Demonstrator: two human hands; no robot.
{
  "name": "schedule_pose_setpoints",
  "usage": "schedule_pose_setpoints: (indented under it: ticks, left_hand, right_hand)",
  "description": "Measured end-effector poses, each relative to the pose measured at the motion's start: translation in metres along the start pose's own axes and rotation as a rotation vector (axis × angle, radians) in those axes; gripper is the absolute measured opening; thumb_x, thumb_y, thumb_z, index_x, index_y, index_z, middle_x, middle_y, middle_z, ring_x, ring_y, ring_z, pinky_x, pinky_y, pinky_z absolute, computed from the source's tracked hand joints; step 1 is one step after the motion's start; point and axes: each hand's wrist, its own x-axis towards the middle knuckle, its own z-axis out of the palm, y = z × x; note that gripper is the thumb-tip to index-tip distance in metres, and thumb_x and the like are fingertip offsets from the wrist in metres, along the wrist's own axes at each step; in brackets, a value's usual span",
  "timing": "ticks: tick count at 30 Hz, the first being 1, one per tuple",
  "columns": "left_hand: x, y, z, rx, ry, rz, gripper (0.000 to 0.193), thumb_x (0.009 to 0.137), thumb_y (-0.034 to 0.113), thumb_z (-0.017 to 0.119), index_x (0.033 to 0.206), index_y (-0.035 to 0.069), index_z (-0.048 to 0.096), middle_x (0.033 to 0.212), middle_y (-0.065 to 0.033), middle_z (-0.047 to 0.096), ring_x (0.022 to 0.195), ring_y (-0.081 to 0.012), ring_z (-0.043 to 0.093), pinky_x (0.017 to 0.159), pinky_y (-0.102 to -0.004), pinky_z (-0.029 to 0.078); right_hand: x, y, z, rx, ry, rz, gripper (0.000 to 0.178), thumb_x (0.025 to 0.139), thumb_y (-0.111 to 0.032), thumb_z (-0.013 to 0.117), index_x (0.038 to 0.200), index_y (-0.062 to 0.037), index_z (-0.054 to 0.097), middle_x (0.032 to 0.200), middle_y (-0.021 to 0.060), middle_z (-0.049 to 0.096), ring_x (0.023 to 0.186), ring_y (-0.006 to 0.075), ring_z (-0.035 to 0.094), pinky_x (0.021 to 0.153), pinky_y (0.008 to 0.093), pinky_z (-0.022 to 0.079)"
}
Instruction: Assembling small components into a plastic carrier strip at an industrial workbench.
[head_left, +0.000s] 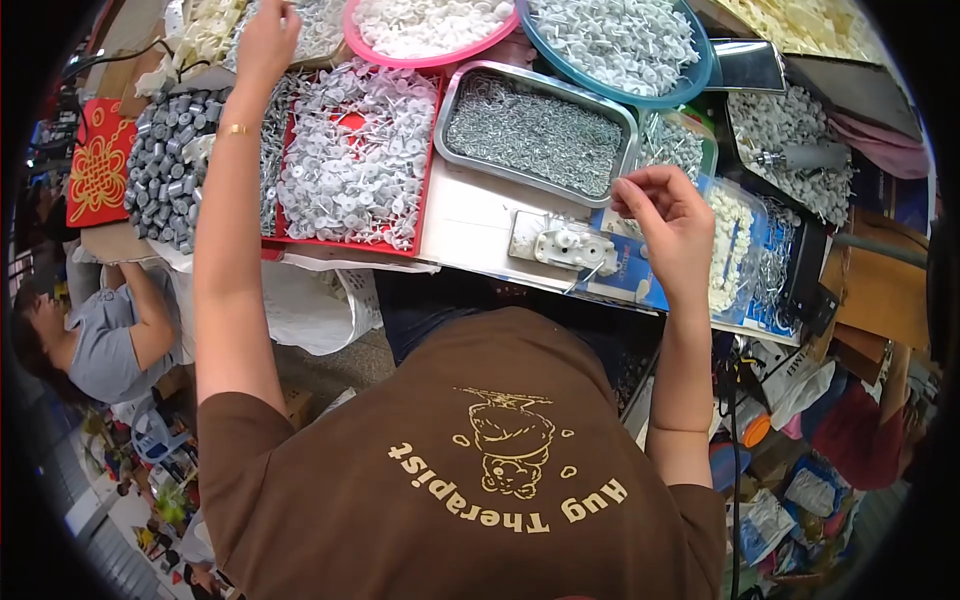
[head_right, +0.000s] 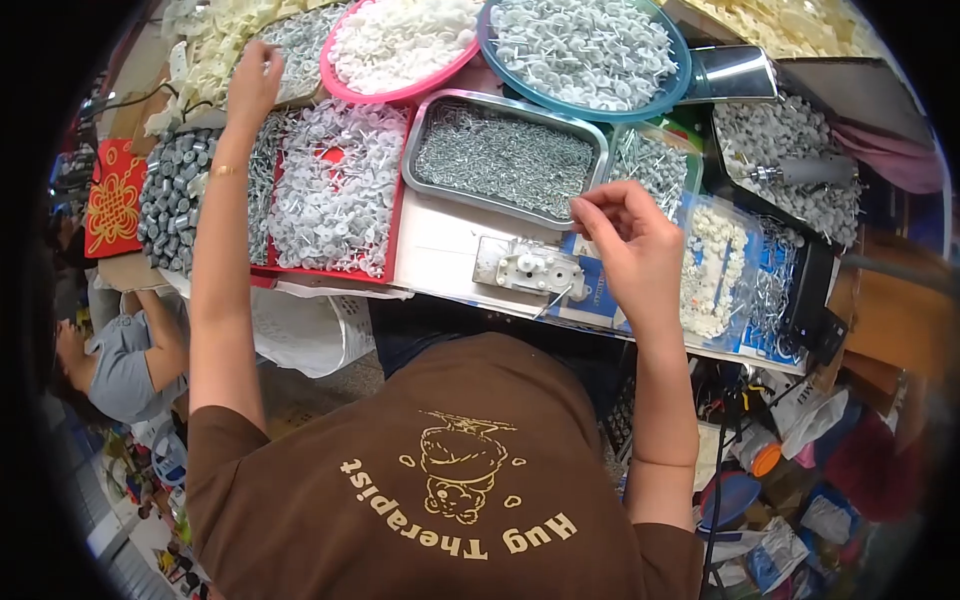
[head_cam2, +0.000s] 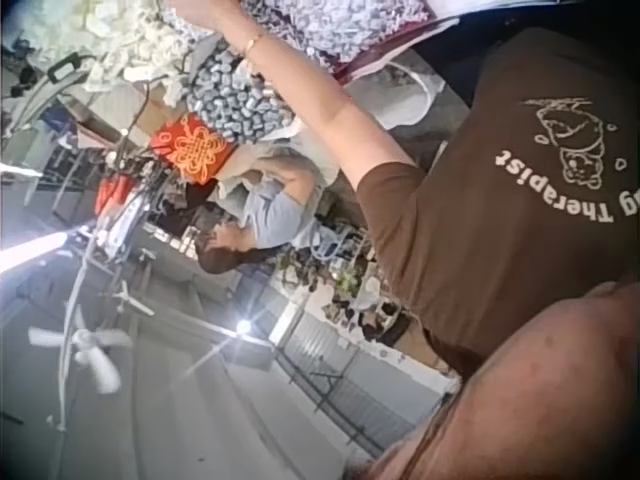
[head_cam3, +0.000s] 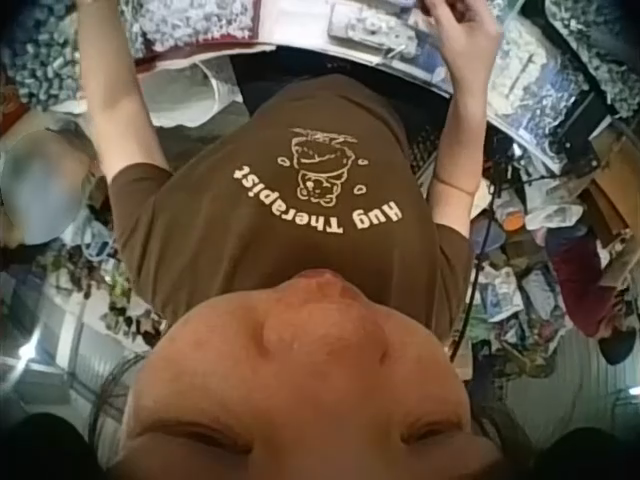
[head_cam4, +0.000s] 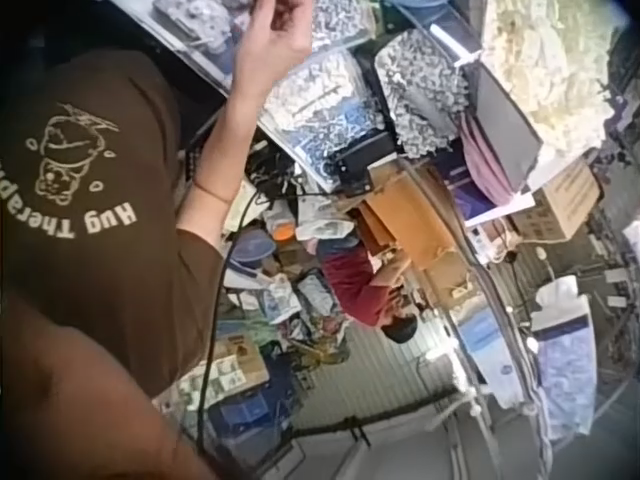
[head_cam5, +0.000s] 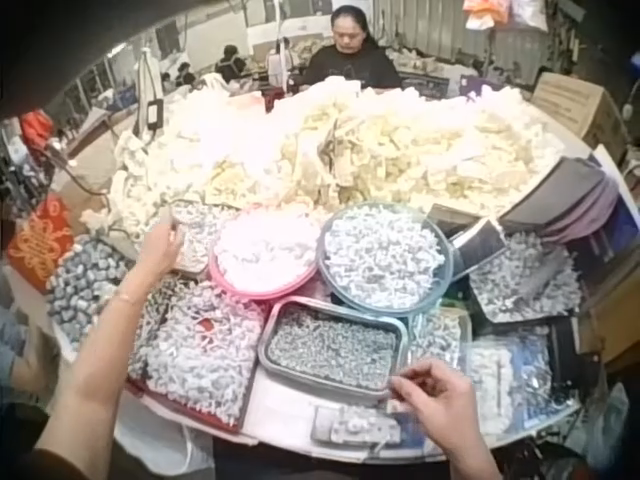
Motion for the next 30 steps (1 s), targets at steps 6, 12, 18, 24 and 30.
schedule_pose_setpoints:
  ticks: [6,12,18,24,30]
  left_hand:
    - [-0.108,0.205,-0.065,-1.354,-0.241,-0.264,0.013,0.094,0.002,0.068,0.106,0.002,0.071,0.101,-0.0060,0.074,0.094,-0.0126,0.070,0.087,-0.0281,0.057]
    - [-0.164,0.298,-0.067,-1.728,-0.530,-0.515,0.013,0.090,-0.004,0.072,0.103,-0.004,0.070,0.098,-0.0126,0.074,0.093,-0.0179,0.072,0.085,-0.0281,0.058]
    - [-0.178,0.311,-0.072,-1.762,-0.552,-0.598,0.005,0.092,0.000,0.072,0.097,0.000,0.069,0.098,-0.0090,0.074,0.093,-0.0139,0.069,0.083,-0.0278,0.055]
    - [-0.205,0.305,-0.074,-0.887,-0.297,0.342,0.017,0.078,0.006,0.078,0.092,0.007,0.070,0.095,-0.0027,0.071,0.086,-0.0204,0.066,0.086,-0.0392,0.047]
    - [-0.214,0.305,-0.071,-0.627,-0.207,0.494,0.018,0.074,0.017,0.078,0.088,0.011,0.071,0.098,-0.0014,0.069,0.086,-0.0193,0.063,0.089,-0.0418,0.039]
  right_hand:
    - [-0.010,-0.024,0.013,0.272,-0.055,-0.070,0.013,0.098,-0.001,0.061,0.109,0.0057,0.066,0.098,0.0142,0.073,0.085,0.0191,0.072,0.078,0.0301,0.060]
    - [-0.013,-0.007,0.040,0.532,-0.207,0.164,0.016,0.102,-0.006,0.058,0.112,0.0062,0.062,0.097,0.0162,0.072,0.085,0.0204,0.072,0.079,0.0317,0.061]
    - [-0.021,-0.012,0.033,0.521,-0.145,0.192,0.016,0.100,-0.008,0.063,0.110,0.0011,0.055,0.090,0.0123,0.071,0.077,0.0163,0.070,0.066,0.0283,0.058]
    - [-0.031,-0.004,0.017,-0.110,-0.104,-0.120,0.012,0.094,-0.005,0.068,0.105,-0.0011,0.063,0.091,0.0081,0.069,0.078,0.0135,0.065,0.068,0.0279,0.052]
    - [-0.037,-0.009,0.024,-0.679,-0.312,-0.536,0.032,0.078,-0.003,0.073,0.109,-0.0060,0.068,0.103,0.0104,0.070,0.098,0.0313,0.063,0.087,0.0402,0.049]
